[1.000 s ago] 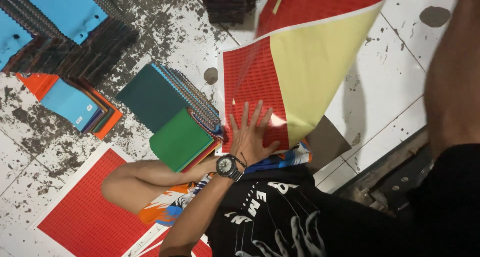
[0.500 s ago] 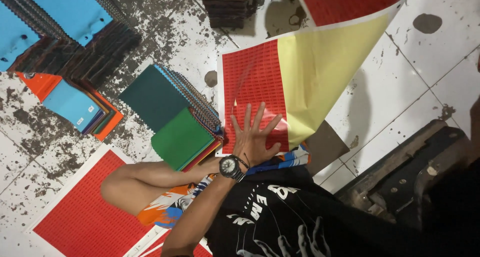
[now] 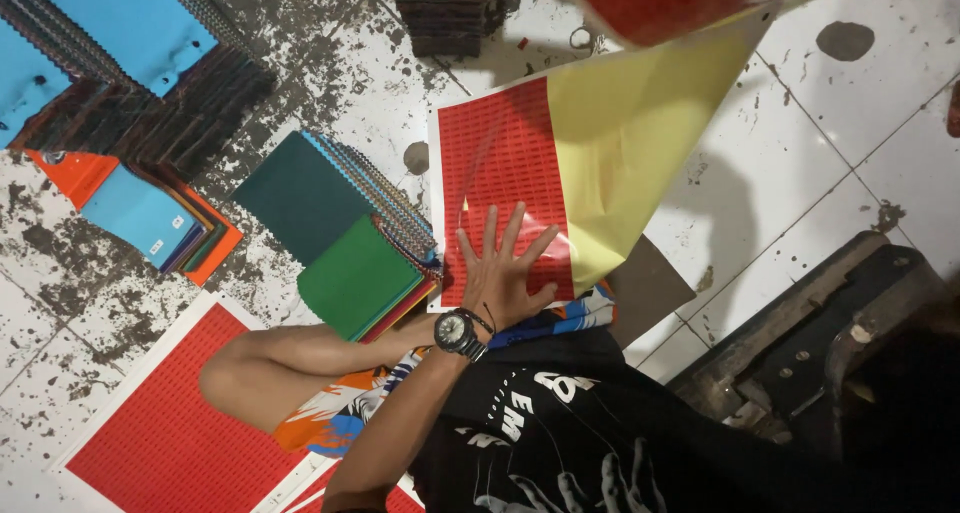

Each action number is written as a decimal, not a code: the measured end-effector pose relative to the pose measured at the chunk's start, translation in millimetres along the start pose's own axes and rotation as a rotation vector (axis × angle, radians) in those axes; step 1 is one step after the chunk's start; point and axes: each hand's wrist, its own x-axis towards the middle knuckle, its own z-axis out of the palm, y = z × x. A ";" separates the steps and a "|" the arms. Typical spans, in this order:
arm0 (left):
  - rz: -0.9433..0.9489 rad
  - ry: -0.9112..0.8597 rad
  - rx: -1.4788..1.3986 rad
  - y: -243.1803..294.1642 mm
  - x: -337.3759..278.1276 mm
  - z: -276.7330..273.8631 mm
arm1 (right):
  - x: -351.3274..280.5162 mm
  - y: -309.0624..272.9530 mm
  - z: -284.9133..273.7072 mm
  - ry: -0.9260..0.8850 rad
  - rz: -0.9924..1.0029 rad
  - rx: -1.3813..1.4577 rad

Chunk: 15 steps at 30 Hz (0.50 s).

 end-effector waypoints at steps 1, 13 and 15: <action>-0.002 -0.004 -0.006 1.2 -0.3 -1.7 | -3.3 0.6 4.2 -0.003 0.001 -0.002; 0.017 0.053 0.000 5.6 2.0 -5.1 | -18.5 7.5 39.0 -0.014 0.027 -0.040; 0.014 0.044 -0.014 7.0 1.9 -8.3 | -19.9 5.9 43.9 -0.014 0.030 -0.047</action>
